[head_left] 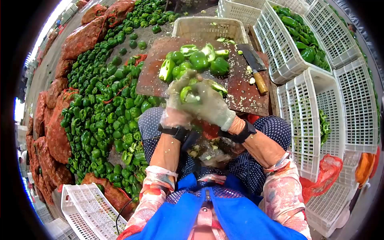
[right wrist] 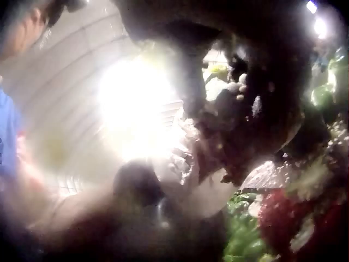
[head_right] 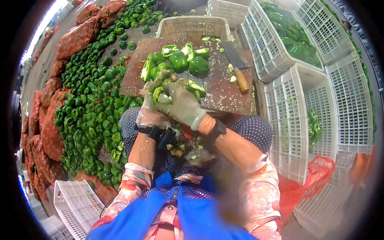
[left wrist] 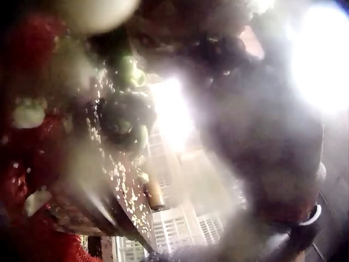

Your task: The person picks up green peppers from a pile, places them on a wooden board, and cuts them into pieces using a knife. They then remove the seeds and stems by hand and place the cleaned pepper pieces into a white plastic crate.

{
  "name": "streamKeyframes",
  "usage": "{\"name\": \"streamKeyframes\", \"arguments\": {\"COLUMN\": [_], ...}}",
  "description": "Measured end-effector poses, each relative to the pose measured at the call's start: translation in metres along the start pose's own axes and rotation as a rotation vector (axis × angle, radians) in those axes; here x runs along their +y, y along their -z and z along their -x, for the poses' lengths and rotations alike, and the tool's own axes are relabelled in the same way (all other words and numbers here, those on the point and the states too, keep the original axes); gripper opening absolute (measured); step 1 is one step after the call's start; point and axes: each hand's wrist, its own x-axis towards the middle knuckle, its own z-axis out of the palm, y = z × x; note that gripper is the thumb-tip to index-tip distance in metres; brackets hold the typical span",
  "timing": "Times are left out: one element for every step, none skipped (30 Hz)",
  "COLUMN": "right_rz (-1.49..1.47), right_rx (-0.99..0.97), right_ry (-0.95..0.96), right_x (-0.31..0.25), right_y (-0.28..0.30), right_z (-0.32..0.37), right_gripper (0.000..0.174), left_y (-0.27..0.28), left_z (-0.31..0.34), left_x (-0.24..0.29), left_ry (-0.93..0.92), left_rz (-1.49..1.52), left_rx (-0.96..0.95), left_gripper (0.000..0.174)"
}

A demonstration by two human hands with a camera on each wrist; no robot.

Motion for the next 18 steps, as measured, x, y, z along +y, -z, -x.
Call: {"name": "streamKeyframes", "arguments": {"right_rz": [0.03, 0.062, 0.093, 0.101, 0.107, 0.112, 0.108, 0.103, 0.1, 0.096, 0.094, 0.091, 0.065, 0.039, 0.012, 0.034, 0.098, 0.162], "right_rx": [-0.004, -0.006, -0.01, -0.013, -0.015, -0.017, -0.005, 0.006, 0.015, 0.019, 0.024, 0.029, 0.007, -0.014, -0.034, 0.013, 0.059, 0.105], "right_ry": [-0.011, -0.019, -0.027, -0.028, -0.029, -0.031, -0.022, -0.013, -0.004, 0.024, 0.053, 0.079, 0.087, 0.098, 0.11, 0.208, 0.281, 0.355], "right_x": [-0.002, -0.005, -0.007, -0.008, -0.008, -0.008, -0.007, -0.004, -0.003, -0.005, -0.008, -0.011, -0.012, -0.013, -0.014, -0.017, -0.016, -0.013], "right_y": [-0.001, -0.002, -0.002, -0.002, -0.003, -0.005, -0.009, -0.014, -0.017, -0.018, -0.017, -0.016, -0.015, -0.013, -0.011, -0.01, -0.014, -0.019], "right_z": [-0.002, -0.004, -0.006, -0.008, -0.01, -0.011, -0.011, -0.011, -0.011, -0.01, -0.009, -0.007, -0.005, -0.004, -0.003, 0.001, 0.002, 0.003], "right_gripper": [0.06, 0.059, 0.058, 0.057, 0.055, 0.054, 0.053, 0.052, 0.051, 0.05, 0.048, 0.046, 0.045, 0.043, 0.042, 0.035, 0.037, 0.041], "left_y": [0.0, 0.001, 0.001, 0.002, 0.001, -0.001, -0.004, -0.006, -0.007, -0.008, -0.008, -0.008, -0.007, -0.015, -0.016, -0.016, -0.015, -0.015], "left_z": [0.0, 0.0, 0.001, 0.002, 0.004, 0.006, 0.008, 0.011, 0.015, 0.018, 0.015, 0.011, 0.01, 0.013, 0.014, 0.015, 0.016, 0.014], "left_x": [0.0, 0.001, 0.001, 0.001, 0.002, 0.004, 0.005, 0.006, 0.006, 0.007, 0.009, 0.012, 0.014, 0.017, 0.021, 0.024, 0.025, 0.028], "left_ry": [0.002, -0.024, -0.052, -0.08, -0.094, -0.107, -0.12, -0.109, -0.099, -0.091, -0.072, -0.05, -0.029, -0.057, -0.054, -0.049, -0.043, -0.052], "left_rz": [0.015, 0.011, 0.008, 0.005, 0.006, 0.004, 0.002, -0.005, -0.011, -0.016, 0.001, 0.018, 0.034, -0.025, -0.083, -0.139, -0.192, -0.246], "left_rx": [-0.001, 0.036, 0.074, 0.112, 0.113, 0.113, 0.114, 0.08, 0.046, 0.012, -0.017, -0.044, -0.071, -0.046, -0.029, -0.011, 0.009, 0.036], "left_gripper": [0.028, 0.028, 0.028, 0.028, 0.028, 0.028, 0.028, 0.027, 0.027, 0.027, 0.026, 0.025, 0.024, 0.023, 0.023, 0.023, 0.022, 0.023]}}
